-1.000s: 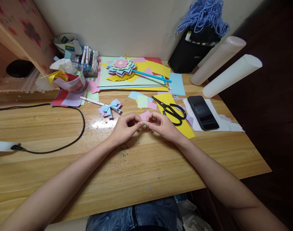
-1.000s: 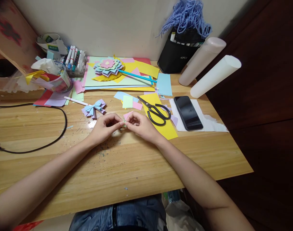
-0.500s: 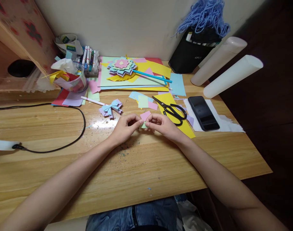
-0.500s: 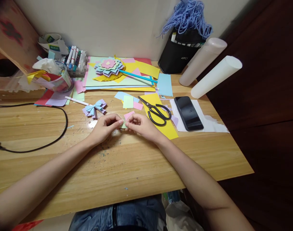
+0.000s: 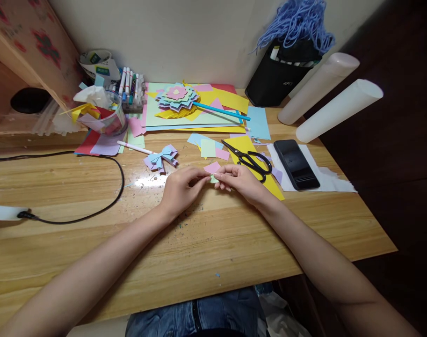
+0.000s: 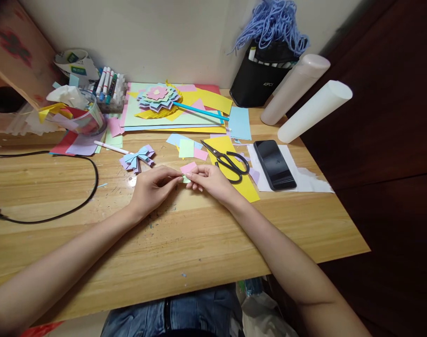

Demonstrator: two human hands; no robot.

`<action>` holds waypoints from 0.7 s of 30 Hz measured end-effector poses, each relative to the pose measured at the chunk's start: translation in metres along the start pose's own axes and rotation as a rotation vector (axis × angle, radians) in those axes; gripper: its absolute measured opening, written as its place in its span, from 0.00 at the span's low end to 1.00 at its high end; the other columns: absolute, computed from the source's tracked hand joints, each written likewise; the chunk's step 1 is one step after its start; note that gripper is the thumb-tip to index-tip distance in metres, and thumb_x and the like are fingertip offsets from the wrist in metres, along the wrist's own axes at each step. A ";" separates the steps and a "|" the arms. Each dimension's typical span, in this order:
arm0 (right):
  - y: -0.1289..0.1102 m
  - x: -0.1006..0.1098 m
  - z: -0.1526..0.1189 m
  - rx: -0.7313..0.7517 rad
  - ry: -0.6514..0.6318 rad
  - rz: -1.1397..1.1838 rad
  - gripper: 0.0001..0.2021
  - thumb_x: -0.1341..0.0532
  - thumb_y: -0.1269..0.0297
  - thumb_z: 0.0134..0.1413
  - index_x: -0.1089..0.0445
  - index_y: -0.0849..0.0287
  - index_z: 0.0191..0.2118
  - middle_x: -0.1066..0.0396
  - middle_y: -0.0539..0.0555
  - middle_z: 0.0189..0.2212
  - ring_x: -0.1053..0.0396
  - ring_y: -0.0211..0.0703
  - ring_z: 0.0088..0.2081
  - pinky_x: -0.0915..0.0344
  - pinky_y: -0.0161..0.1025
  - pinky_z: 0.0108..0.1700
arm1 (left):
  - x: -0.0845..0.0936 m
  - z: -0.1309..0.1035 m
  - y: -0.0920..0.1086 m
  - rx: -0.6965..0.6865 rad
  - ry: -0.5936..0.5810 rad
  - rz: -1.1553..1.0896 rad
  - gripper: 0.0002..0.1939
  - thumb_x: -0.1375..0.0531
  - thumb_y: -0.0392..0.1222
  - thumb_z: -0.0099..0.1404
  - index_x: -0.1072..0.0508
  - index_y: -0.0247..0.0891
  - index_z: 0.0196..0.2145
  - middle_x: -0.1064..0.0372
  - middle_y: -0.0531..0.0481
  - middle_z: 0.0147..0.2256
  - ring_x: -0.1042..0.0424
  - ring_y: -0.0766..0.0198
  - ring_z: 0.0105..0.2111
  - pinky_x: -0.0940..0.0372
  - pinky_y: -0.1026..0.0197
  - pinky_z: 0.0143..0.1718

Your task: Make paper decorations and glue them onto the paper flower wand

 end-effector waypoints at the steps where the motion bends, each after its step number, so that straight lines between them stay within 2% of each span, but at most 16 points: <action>1: 0.000 0.000 0.000 -0.001 -0.002 -0.002 0.12 0.37 0.57 0.48 0.30 0.63 0.28 0.29 0.51 0.23 0.37 0.31 0.23 0.45 0.30 0.23 | 0.000 -0.001 0.001 -0.037 0.000 0.033 0.07 0.42 0.39 0.62 0.25 0.37 0.34 0.25 0.45 0.33 0.28 0.63 0.33 0.34 0.61 0.34; 6: -0.002 0.000 -0.002 -0.004 -0.012 -0.008 0.13 0.37 0.56 0.48 0.30 0.63 0.29 0.29 0.51 0.22 0.38 0.31 0.22 0.46 0.31 0.23 | -0.001 -0.004 0.003 -0.175 0.014 0.175 0.09 0.44 0.38 0.63 0.24 0.37 0.36 0.25 0.45 0.35 0.27 0.63 0.33 0.34 0.61 0.35; 21: -0.002 0.000 -0.002 -0.002 -0.045 -0.038 0.14 0.38 0.55 0.49 0.30 0.63 0.28 0.29 0.52 0.24 0.37 0.32 0.23 0.45 0.31 0.24 | -0.003 -0.007 0.009 -0.271 0.056 0.329 0.08 0.44 0.38 0.61 0.25 0.37 0.35 0.25 0.46 0.33 0.28 0.64 0.30 0.35 0.64 0.31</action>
Point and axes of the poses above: each hand's wrist, its own z-axis towards the middle knuckle, its own x-axis out of the back of the hand, y = z × x, the point moved 3 cm from there along z, towards the middle knuckle
